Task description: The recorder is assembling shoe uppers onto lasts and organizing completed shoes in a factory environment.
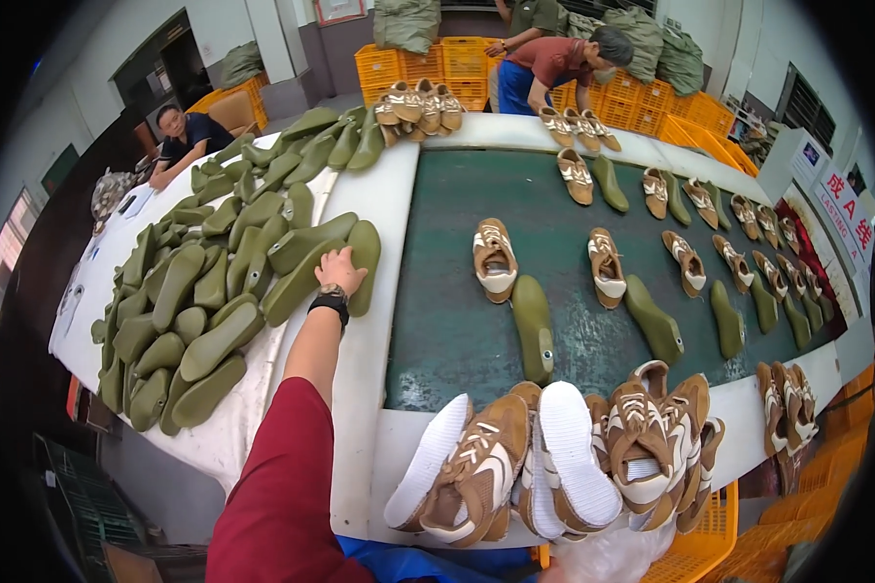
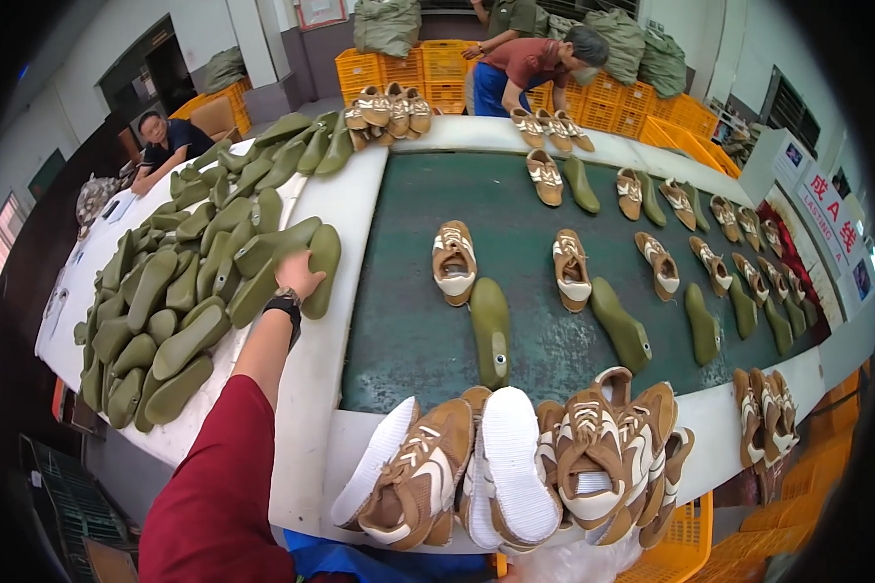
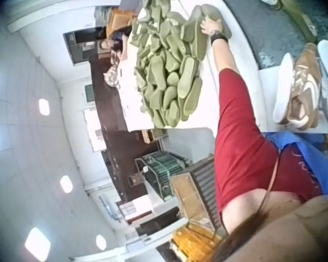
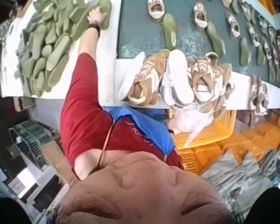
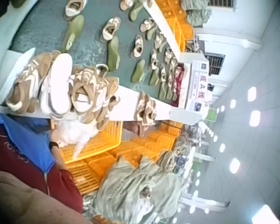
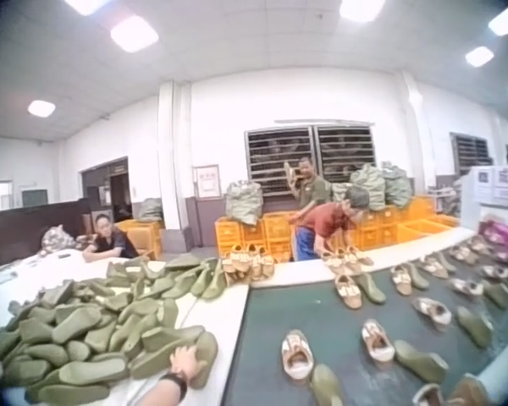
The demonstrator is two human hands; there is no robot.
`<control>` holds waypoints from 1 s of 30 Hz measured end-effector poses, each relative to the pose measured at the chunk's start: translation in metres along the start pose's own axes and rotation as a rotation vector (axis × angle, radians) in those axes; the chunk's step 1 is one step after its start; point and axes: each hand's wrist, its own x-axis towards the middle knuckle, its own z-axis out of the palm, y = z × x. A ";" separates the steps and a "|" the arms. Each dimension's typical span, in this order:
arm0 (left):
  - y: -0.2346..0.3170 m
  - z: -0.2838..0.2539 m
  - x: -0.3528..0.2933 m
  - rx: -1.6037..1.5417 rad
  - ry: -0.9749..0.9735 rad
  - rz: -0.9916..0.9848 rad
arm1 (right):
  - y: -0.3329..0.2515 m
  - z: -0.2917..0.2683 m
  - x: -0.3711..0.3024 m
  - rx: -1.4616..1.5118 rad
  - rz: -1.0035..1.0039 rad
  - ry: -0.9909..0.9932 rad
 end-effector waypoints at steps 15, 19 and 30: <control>-0.129 -0.048 -0.074 -0.386 -0.038 0.123 | -0.025 0.005 -0.006 -0.199 -0.128 -0.021; -0.161 -0.044 -0.049 -0.041 0.053 0.147 | -0.038 -0.006 -0.001 -0.215 -0.126 0.042; -0.125 -0.041 -0.123 0.047 0.148 0.690 | -0.075 -0.008 0.030 -0.192 -0.197 0.135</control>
